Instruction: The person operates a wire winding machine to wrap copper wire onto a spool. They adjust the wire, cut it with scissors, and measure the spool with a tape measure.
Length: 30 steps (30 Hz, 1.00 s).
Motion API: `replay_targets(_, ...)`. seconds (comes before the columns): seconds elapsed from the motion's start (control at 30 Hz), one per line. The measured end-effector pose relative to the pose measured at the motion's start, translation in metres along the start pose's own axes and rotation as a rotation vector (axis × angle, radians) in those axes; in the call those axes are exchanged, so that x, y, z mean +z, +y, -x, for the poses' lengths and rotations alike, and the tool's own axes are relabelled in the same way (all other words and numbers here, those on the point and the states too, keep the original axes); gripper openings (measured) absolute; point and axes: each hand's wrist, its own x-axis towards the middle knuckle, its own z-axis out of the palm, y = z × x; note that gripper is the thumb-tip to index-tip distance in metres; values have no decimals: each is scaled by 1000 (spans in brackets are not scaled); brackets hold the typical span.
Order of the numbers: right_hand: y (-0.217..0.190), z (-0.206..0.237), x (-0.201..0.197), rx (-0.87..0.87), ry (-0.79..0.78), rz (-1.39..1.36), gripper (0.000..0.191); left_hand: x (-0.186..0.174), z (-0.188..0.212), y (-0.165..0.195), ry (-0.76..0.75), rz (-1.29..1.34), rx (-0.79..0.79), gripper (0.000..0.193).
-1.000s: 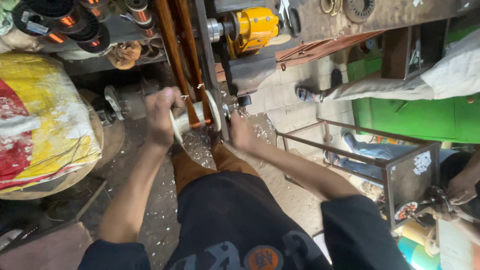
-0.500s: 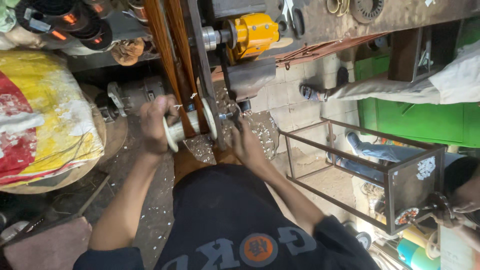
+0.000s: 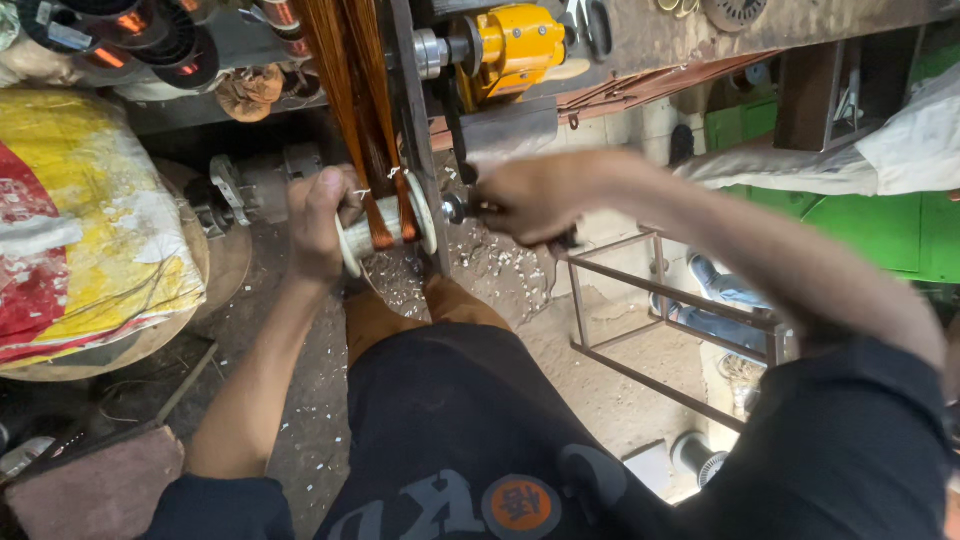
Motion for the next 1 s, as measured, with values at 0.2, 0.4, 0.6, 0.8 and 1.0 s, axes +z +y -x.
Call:
replay_targets(0.2,8,-36,77,30,498,188,29,4,-5,6,14,-48,-17,51)
replay_targets(0.4,39,-148,157,-321,1285,-130,34,10,5,22,22,-2,-65,54)
replay_targets(0.6,32,-213,166,-678,1386,-827,28,14,2,29,55,6,-74,57)
replay_targets(0.8,51,-170,193,-704,1090,-1394,38,12,5,37,31,30,-87,57)
replay_targets(1.0,41,-135,167,-700,889,-1482,25,13,6,42,14,-12,-39,58)
